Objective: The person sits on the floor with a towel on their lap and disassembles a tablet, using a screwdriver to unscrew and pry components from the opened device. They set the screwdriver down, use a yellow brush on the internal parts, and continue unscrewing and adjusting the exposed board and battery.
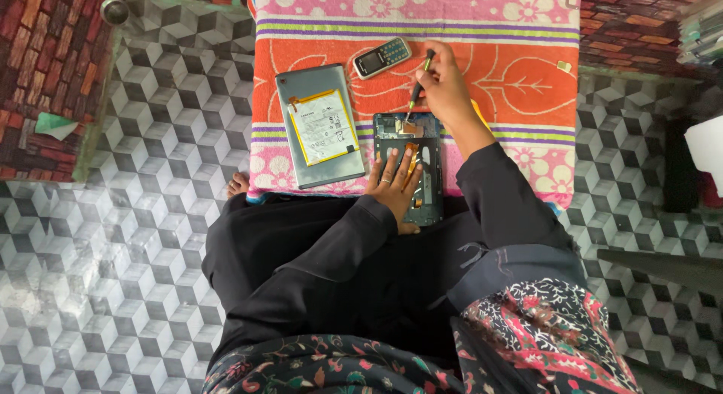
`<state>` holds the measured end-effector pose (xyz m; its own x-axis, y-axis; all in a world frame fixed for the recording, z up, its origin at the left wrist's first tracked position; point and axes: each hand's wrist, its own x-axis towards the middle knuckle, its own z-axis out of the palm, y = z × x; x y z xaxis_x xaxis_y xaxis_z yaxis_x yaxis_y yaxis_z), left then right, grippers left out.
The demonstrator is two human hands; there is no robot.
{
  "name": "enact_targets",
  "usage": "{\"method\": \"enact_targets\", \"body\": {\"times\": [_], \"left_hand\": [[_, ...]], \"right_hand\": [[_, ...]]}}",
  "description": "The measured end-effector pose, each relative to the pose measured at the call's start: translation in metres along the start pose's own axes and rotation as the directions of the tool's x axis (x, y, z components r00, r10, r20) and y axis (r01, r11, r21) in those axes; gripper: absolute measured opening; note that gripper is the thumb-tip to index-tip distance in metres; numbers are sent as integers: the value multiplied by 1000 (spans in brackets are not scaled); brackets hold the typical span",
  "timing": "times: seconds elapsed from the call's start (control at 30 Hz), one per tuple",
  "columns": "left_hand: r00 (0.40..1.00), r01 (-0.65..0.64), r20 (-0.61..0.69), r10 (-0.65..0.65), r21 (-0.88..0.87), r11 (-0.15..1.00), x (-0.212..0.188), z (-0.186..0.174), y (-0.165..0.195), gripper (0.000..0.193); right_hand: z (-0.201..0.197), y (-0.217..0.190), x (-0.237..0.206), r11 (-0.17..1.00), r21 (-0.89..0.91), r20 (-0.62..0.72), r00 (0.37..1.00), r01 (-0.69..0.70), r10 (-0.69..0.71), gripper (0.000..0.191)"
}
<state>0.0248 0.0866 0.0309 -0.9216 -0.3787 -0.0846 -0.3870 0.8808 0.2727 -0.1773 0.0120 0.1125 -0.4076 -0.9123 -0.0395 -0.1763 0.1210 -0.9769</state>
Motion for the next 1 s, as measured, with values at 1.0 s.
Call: {"method": "enact_targets", "body": {"times": [1.0], "left_hand": [[1000,0,-21,0,11,1000,-1,0,1,135]], "right_hand": [[1,0,-10,938,-289,-77,972,192,-223,45]]}}
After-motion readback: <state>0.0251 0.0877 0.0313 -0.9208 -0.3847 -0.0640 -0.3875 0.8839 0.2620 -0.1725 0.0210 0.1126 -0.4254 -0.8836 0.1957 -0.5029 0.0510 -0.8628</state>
